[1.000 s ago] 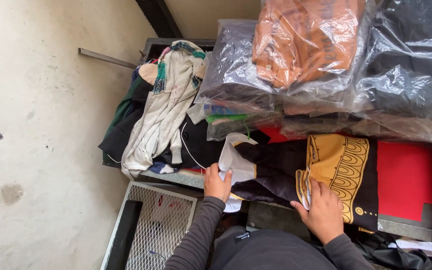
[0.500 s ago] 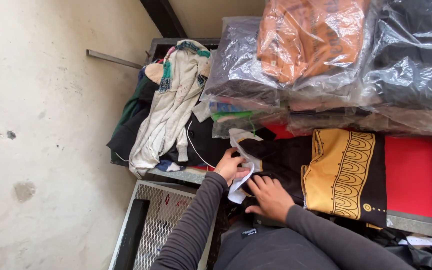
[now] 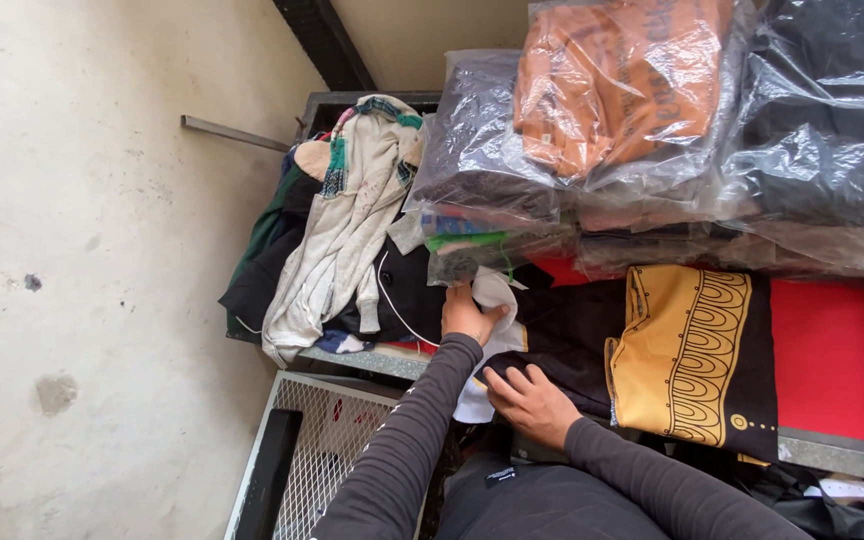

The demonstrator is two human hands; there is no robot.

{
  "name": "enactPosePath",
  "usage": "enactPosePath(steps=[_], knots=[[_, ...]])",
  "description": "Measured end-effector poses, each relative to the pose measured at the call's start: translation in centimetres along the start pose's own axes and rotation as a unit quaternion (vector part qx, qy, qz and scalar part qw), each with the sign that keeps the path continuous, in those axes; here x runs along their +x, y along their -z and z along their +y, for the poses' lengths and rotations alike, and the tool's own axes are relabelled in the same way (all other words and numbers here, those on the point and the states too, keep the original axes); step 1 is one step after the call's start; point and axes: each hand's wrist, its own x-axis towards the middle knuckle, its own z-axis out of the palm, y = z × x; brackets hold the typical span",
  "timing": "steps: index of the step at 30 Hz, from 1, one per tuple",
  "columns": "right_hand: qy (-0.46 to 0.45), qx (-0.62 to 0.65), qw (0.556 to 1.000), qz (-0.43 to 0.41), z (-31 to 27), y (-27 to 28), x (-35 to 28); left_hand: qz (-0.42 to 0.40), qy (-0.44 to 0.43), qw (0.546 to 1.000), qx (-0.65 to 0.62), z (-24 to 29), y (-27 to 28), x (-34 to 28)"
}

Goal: The person folds a white collar piece and a dark garment with gold trim on a metal table. They then pick up a light-colored sweater, adjust its drawstring, and fold it. The items are placed on the table among other packaged clothes.

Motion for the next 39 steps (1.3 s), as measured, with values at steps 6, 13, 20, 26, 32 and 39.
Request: enactPosePath(steps=[6,13,20,26,32,39], knots=[[0.09,0.062,0.994,-0.01,0.4,1.8,1.5,-0.085,0.004,0.995,0.048,1.3,1.2,1.6],[0.065,0.023,0.993,-0.101,0.5,0.9,3.6,-0.165,0.034,0.984,0.055,2.9,3.6,2.2],[-0.048,0.217,0.975,-0.02,1.1,2.0,-0.9,-0.15,0.063,0.984,-0.07,1.5,2.7,2.0],[-0.52,0.468,0.693,0.176,0.4,7.1,-9.4,-0.092,0.013,0.975,-0.2,10.1,5.0,-2.5],[-0.722,0.308,0.458,0.418,2.8,12.2,-16.6,-0.234,-0.173,0.888,-0.356,20.7,1.5,-3.8],[-0.835,0.29,0.275,0.379,4.7,8.9,-24.3,-0.349,-0.296,0.889,-0.004,17.3,-11.7,-2.1]])
